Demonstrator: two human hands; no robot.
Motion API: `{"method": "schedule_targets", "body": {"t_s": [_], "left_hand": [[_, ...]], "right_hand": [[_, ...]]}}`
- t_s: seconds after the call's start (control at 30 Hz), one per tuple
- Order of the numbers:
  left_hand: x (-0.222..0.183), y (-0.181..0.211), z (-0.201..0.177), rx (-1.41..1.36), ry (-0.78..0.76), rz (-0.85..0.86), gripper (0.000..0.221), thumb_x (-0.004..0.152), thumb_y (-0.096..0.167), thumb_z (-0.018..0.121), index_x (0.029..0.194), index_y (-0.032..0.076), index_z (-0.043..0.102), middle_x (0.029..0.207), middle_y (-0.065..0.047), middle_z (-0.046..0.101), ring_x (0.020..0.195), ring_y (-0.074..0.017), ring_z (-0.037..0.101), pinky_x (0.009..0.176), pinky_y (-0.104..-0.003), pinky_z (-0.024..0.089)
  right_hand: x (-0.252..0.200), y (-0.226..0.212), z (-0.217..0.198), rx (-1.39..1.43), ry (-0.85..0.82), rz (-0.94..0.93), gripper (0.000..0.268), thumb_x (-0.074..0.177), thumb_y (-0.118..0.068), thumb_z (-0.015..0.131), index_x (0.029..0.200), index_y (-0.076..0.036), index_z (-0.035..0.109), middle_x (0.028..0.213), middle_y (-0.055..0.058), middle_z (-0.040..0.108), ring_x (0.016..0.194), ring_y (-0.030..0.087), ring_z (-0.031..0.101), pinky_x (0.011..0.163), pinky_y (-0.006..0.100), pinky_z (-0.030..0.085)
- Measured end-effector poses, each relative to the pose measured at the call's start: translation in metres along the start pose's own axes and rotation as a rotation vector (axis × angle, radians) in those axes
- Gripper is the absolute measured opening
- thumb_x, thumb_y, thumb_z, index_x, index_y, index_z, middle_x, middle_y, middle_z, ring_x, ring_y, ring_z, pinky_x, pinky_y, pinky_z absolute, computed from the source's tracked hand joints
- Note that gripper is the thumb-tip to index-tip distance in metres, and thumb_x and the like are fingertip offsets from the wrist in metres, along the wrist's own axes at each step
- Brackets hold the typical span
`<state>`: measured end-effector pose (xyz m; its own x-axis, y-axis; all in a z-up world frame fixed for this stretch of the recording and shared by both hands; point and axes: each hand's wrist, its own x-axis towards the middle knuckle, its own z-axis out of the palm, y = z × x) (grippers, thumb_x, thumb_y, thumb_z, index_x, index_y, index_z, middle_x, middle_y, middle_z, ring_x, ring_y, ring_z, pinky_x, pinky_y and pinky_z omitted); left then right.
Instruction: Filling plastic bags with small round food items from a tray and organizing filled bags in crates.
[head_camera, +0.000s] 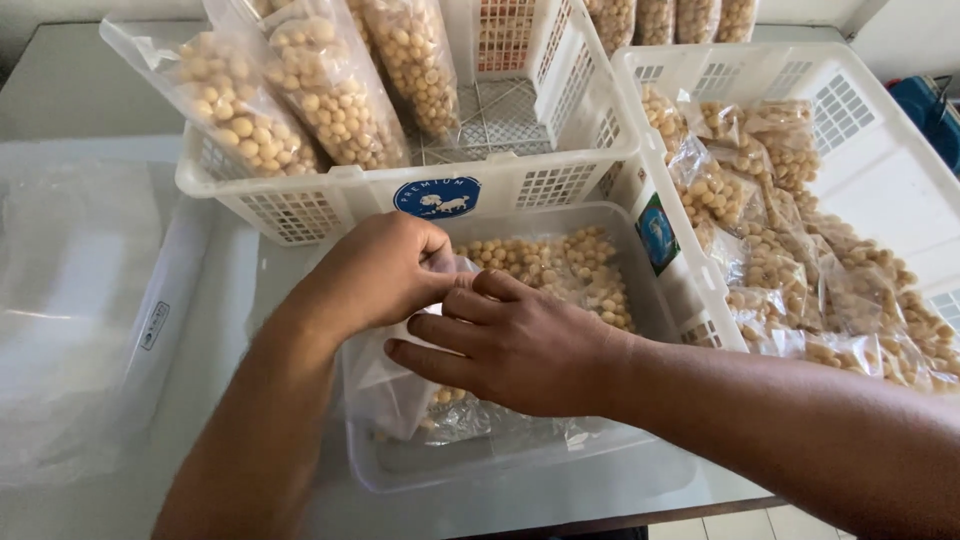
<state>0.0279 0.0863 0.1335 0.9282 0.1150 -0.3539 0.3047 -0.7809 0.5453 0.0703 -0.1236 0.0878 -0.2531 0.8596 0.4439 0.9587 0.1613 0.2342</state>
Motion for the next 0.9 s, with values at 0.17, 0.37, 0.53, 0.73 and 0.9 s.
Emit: {"method": "schedule_targets", "body": {"t_s": [0.17,0.37,0.53,0.73,0.9], "left_hand": [[0.005,-0.002,0.005,0.015,0.034,0.004,0.049,0.109,0.05,0.086,0.077,0.018,0.066,0.074,0.003,0.07,0.074,-0.013,0.058,0.07,-0.039,0.042],[0.002,0.002,-0.004,-0.321,-0.036,-0.01,0.034,0.1,0.045,0.09,0.112,0.012,0.09,0.098,-0.005,0.095,0.087,-0.0135,0.081,0.071,-0.031,0.056],[0.01,-0.01,0.0,-0.474,-0.111,0.098,0.055,0.089,0.052,0.084,0.119,0.006,0.092,0.099,-0.009,0.094,0.087,-0.0185,0.085,0.074,-0.03,0.06],[0.018,-0.019,0.006,-0.59,-0.152,0.186,0.06,0.089,0.058,0.079,0.113,0.004,0.09,0.093,-0.009,0.09,0.082,-0.0172,0.082,0.069,-0.028,0.059],[0.016,-0.016,0.006,-0.571,-0.159,0.202,0.073,0.078,0.067,0.076,0.115,0.006,0.089,0.104,-0.008,0.091,0.093,-0.0185,0.085,0.08,-0.029,0.064]], "right_hand": [[-0.001,-0.004,-0.002,-0.145,-0.088,0.025,0.032,0.112,-0.014,0.074,0.144,-0.015,0.077,0.128,0.008,0.071,0.123,0.033,0.069,0.115,0.048,0.059],[-0.002,-0.012,-0.006,-0.051,-0.032,0.037,0.008,0.121,-0.022,0.075,0.12,-0.016,0.081,0.164,0.014,0.074,0.15,0.033,0.071,0.128,0.06,0.057],[0.004,-0.015,-0.015,-0.113,-0.014,0.025,0.016,0.119,-0.016,0.069,0.135,-0.014,0.074,0.149,0.013,0.076,0.135,0.032,0.069,0.125,0.055,0.057],[0.004,-0.017,-0.013,-0.161,-0.022,0.039,0.033,0.12,-0.016,0.066,0.152,-0.014,0.076,0.164,0.013,0.073,0.14,0.033,0.072,0.119,0.055,0.059],[0.007,-0.02,-0.01,-0.26,0.027,0.084,0.032,0.12,-0.017,0.066,0.15,-0.014,0.076,0.145,0.008,0.078,0.122,0.028,0.074,0.108,0.052,0.061]]}}
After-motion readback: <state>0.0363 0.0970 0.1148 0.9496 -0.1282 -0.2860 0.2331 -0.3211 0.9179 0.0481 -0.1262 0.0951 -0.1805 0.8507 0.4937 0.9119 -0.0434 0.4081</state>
